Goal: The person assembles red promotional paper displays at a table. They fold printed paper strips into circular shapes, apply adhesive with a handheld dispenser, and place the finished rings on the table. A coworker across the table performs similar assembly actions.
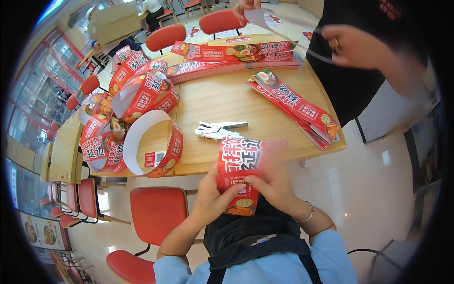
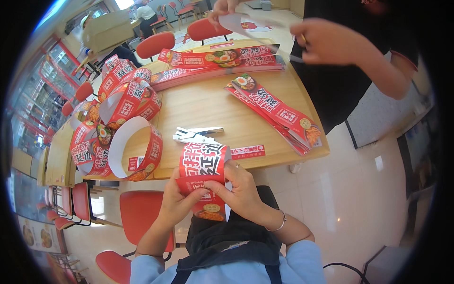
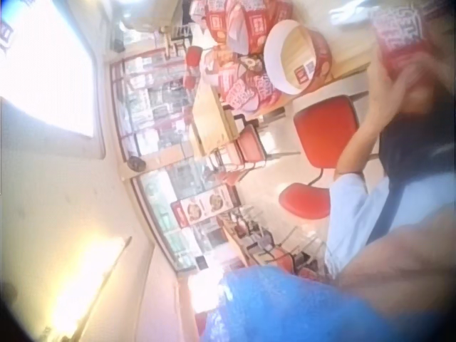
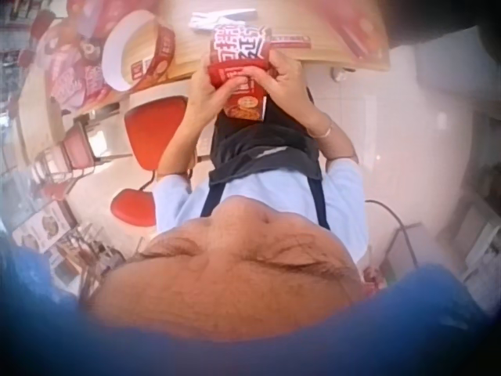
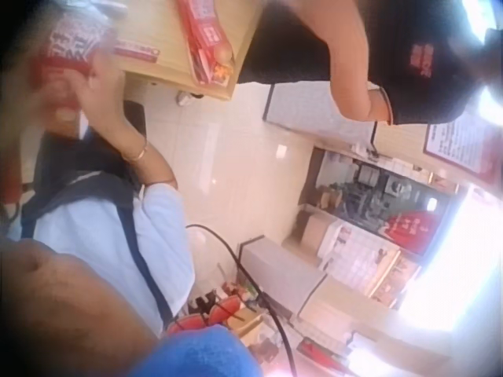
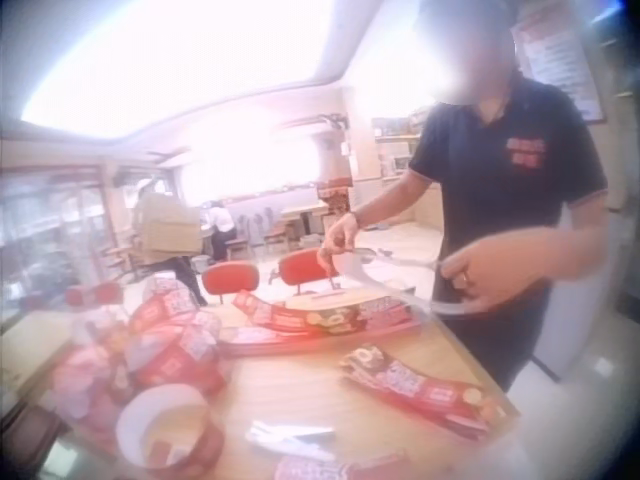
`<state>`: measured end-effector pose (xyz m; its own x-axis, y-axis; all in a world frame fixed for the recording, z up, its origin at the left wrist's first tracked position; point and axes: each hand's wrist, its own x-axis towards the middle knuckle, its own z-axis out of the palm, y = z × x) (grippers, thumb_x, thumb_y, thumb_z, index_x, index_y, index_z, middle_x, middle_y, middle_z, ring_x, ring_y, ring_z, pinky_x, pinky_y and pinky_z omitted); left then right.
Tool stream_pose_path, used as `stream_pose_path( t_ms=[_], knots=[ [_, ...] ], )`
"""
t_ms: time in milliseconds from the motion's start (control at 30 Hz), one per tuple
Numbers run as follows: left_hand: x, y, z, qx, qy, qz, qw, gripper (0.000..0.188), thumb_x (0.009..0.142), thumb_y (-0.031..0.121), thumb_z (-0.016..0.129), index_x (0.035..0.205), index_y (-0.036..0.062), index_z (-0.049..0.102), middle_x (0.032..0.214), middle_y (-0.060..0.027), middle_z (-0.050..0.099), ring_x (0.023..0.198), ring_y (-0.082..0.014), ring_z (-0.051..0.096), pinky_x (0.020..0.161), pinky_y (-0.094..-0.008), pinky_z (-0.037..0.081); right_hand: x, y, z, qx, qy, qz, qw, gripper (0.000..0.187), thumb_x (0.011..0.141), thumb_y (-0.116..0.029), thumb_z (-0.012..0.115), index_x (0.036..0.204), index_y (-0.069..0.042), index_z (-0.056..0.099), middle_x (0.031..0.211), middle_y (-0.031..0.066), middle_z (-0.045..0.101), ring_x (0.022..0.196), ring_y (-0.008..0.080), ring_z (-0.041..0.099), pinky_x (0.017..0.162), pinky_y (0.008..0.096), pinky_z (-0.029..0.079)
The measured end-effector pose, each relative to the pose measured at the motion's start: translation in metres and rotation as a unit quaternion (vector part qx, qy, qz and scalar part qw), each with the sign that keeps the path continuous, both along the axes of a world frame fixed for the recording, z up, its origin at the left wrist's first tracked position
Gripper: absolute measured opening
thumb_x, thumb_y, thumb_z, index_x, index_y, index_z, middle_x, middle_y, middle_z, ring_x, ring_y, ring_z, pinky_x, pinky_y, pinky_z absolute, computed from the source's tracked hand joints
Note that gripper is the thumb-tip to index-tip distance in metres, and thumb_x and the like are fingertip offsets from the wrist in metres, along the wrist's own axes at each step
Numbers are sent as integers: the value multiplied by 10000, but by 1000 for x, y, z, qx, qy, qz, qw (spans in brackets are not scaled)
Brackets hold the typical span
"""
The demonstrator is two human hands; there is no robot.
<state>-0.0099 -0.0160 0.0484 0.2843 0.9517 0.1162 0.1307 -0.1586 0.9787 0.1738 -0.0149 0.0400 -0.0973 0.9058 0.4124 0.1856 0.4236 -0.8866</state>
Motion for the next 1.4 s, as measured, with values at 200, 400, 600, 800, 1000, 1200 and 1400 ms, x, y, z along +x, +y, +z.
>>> stream_pose_path(
  t_ms=[200, 400, 600, 800, 1000, 1200, 1400],
  knots=[
    [7, -3, 11, -105, -218, 0, 970, 380, 949, 121, 579, 1294, 12, 465, 1210, -79, 598, 1082, -133, 579, 949, -307, 454, -2, 1, 4, -61, 36, 35, 997, 190, 857, -106, 688, 1002, -3, 622, 884, 98, 647, 810, 165, 630, 711, 298, 478],
    [5, 8, 14, -223, -347, 5, 911, 330, 1007, 215, 464, 1277, 30, 508, 1210, -89, 611, 1096, -166, 590, 953, -330, 467, -7, 4, 5, -97, 91, 52, 990, 222, 884, -122, 667, 1042, 14, 594, 911, 121, 669, 821, 147, 638, 731, 273, 488],
    [11, 19, 17, -252, -440, 26, 862, 307, 1014, 242, 449, 1246, 57, 528, 1204, -82, 620, 1094, -190, 601, 964, -373, 471, -15, 9, -5, -32, 50, -16, 998, 251, 898, -158, 658, 1059, 7, 560, 873, 151, 686, 764, 194, 678, 675, 288, 512],
    [11, 26, 20, -248, -446, 28, 859, 285, 1009, 236, 465, 1232, 75, 540, 1190, -70, 628, 1091, -184, 604, 961, -373, 477, -17, 15, -4, 39, -10, -49, 998, 268, 895, -175, 662, 1060, 4, 551, 827, 155, 686, 703, 253, 690, 615, 318, 519],
    [11, 29, 20, -251, -455, 34, 854, 275, 1007, 240, 479, 1216, 76, 552, 1177, -65, 636, 1082, -175, 609, 948, -368, 486, -16, 16, -8, 48, -18, -56, 997, 254, 889, -161, 666, 1053, 1, 558, 821, 146, 688, 700, 252, 689, 610, 323, 517],
    [10, 29, 21, -241, -447, 24, 861, 284, 1015, 240, 466, 1231, 75, 548, 1178, -60, 637, 1071, -163, 613, 941, -353, 491, -16, 16, -4, 40, -15, -71, 997, 205, 887, -151, 668, 1003, -9, 575, 805, 137, 688, 687, 240, 687, 603, 313, 513],
    [11, 29, 21, -230, -440, 16, 868, 292, 1018, 242, 462, 1241, 75, 544, 1183, -58, 635, 1071, -152, 614, 936, -341, 495, -15, 16, -3, 31, -11, -71, 997, 167, 886, -142, 669, 943, -17, 573, 778, 125, 686, 661, 220, 682, 580, 300, 501]
  ],
)
